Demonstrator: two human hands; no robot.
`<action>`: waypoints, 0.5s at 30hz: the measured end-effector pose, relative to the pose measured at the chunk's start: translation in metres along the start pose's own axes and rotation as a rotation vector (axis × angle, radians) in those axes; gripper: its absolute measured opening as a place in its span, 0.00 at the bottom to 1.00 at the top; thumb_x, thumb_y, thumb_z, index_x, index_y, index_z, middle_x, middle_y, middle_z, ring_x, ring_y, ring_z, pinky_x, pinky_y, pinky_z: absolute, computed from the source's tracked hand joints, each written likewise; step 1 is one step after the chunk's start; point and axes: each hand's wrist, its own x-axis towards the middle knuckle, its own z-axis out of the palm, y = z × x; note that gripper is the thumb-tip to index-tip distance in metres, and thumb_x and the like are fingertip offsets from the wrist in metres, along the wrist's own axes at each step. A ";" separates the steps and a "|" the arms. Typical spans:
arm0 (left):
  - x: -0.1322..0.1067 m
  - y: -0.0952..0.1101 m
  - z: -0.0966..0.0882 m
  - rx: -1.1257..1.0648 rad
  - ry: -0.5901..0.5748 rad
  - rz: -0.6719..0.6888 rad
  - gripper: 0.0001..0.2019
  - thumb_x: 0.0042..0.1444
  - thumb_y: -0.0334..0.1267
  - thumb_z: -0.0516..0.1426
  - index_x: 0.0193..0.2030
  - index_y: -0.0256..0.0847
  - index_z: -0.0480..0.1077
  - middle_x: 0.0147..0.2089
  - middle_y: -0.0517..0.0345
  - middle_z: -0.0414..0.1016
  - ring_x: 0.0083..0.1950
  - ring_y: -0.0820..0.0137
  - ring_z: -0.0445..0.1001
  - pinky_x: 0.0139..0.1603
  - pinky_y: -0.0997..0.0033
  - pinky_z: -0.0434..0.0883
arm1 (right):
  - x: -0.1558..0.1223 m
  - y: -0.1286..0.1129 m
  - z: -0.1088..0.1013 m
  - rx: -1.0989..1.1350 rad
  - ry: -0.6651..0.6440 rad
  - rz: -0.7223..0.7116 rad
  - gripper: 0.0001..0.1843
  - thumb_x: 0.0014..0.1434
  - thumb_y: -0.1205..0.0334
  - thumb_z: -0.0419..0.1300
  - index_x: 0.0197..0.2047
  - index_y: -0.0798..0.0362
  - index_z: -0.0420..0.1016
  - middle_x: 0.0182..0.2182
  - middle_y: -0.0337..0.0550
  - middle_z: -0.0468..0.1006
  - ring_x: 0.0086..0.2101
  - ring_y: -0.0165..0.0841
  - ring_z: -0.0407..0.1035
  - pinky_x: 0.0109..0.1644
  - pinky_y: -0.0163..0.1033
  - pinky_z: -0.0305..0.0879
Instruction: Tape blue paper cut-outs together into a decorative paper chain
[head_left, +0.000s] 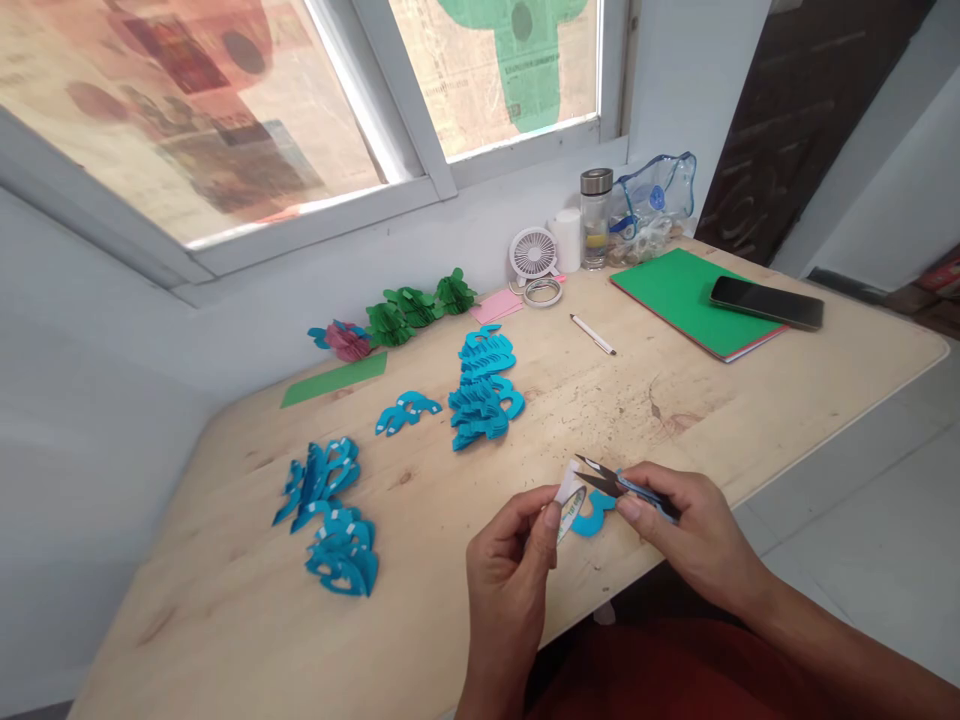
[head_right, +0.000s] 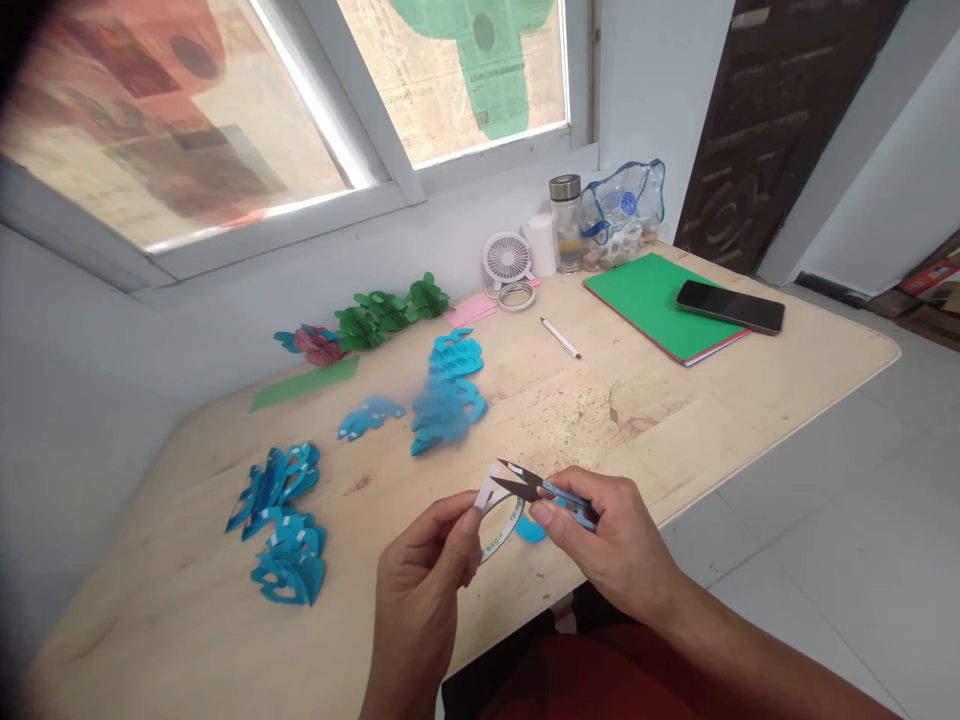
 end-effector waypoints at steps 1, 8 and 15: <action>0.000 -0.001 0.000 -0.004 -0.007 0.001 0.11 0.50 0.44 0.62 0.32 0.37 0.78 0.18 0.64 0.64 0.20 0.77 0.57 0.22 0.77 0.59 | 0.000 0.000 0.000 0.005 -0.008 -0.003 0.19 0.60 0.47 0.54 0.32 0.53 0.76 0.26 0.39 0.73 0.27 0.31 0.64 0.29 0.34 0.59; 0.005 -0.009 -0.008 0.027 -0.111 0.020 0.13 0.52 0.45 0.61 0.36 0.37 0.79 0.18 0.63 0.65 0.20 0.77 0.58 0.21 0.77 0.59 | 0.000 -0.004 0.000 0.040 -0.050 -0.015 0.20 0.61 0.46 0.54 0.30 0.53 0.75 0.27 0.39 0.73 0.28 0.31 0.64 0.30 0.34 0.58; 0.004 -0.007 -0.008 0.035 -0.158 0.029 0.12 0.55 0.43 0.59 0.39 0.39 0.79 0.23 0.61 0.70 0.21 0.78 0.57 0.22 0.78 0.59 | -0.001 -0.005 0.000 0.049 -0.044 -0.017 0.20 0.62 0.47 0.53 0.30 0.53 0.76 0.27 0.40 0.74 0.27 0.30 0.64 0.30 0.34 0.58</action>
